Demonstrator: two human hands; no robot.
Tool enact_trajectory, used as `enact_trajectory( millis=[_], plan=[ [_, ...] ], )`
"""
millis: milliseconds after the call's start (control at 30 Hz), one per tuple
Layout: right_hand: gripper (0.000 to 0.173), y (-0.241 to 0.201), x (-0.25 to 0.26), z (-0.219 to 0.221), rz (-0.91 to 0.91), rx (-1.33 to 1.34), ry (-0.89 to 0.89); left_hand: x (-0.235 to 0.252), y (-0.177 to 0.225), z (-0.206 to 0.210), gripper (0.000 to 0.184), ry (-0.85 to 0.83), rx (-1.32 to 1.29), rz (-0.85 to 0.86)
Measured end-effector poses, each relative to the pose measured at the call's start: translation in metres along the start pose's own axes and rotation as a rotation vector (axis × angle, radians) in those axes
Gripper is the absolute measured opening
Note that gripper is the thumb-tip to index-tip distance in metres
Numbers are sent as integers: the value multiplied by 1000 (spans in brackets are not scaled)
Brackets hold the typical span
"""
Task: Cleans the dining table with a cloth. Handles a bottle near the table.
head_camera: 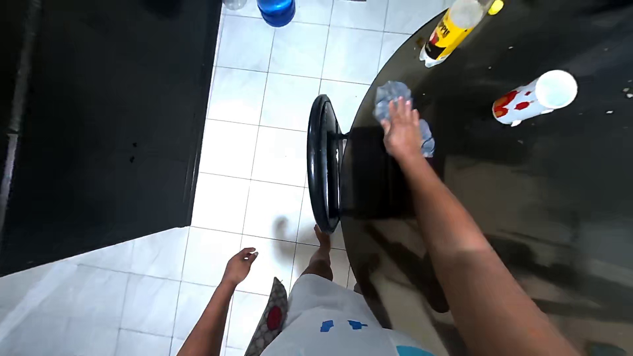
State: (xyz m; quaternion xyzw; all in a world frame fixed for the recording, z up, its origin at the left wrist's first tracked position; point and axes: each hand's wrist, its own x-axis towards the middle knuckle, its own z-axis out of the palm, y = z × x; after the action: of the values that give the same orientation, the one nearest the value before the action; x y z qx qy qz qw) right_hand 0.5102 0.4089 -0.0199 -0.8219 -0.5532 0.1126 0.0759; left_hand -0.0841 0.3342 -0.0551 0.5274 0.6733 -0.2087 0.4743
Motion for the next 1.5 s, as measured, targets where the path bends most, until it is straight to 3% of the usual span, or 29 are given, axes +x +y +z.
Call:
enact_trajectory(
  millis=[100,167,300,367,467,600,700,767,833,1033,1100,1200,1333,1500],
  plan=[
    [57,-43,-95,23,-232,1,-28,15,0,9,42,-124,110,-18],
    [55,-65,-180,28,-311,79,-186,20,11,16,43,-229,194,12],
    [50,-58,-341,27,-311,141,-304,24,41,19,42,-266,170,119],
    [49,-57,-375,22,-291,105,-293,27,51,16,41,-239,115,142],
    [48,-67,-340,25,-211,111,-213,32,55,9,40,-210,122,133],
    [50,-70,-201,19,-42,76,-280,31,53,0,40,-166,112,102],
    [51,-56,-115,21,-9,33,-112,30,47,-5,40,-158,110,88],
    [51,-47,-86,19,23,7,-29,28,47,-6,40,-162,117,90],
    [49,-55,-103,17,18,12,-19,25,45,-8,40,-157,114,89],
    [47,-87,-272,19,12,185,-294,23,29,-5,40,-155,59,75],
    [44,-92,-267,13,30,183,-297,23,22,-3,41,-170,69,66],
    [41,-98,-204,3,98,120,-355,26,17,-1,41,-181,95,52],
    [36,-95,-142,8,49,52,-202,28,21,-5,41,-164,72,77],
    [37,-103,-196,13,105,90,-228,29,26,-14,40,-143,47,94]
  ],
)
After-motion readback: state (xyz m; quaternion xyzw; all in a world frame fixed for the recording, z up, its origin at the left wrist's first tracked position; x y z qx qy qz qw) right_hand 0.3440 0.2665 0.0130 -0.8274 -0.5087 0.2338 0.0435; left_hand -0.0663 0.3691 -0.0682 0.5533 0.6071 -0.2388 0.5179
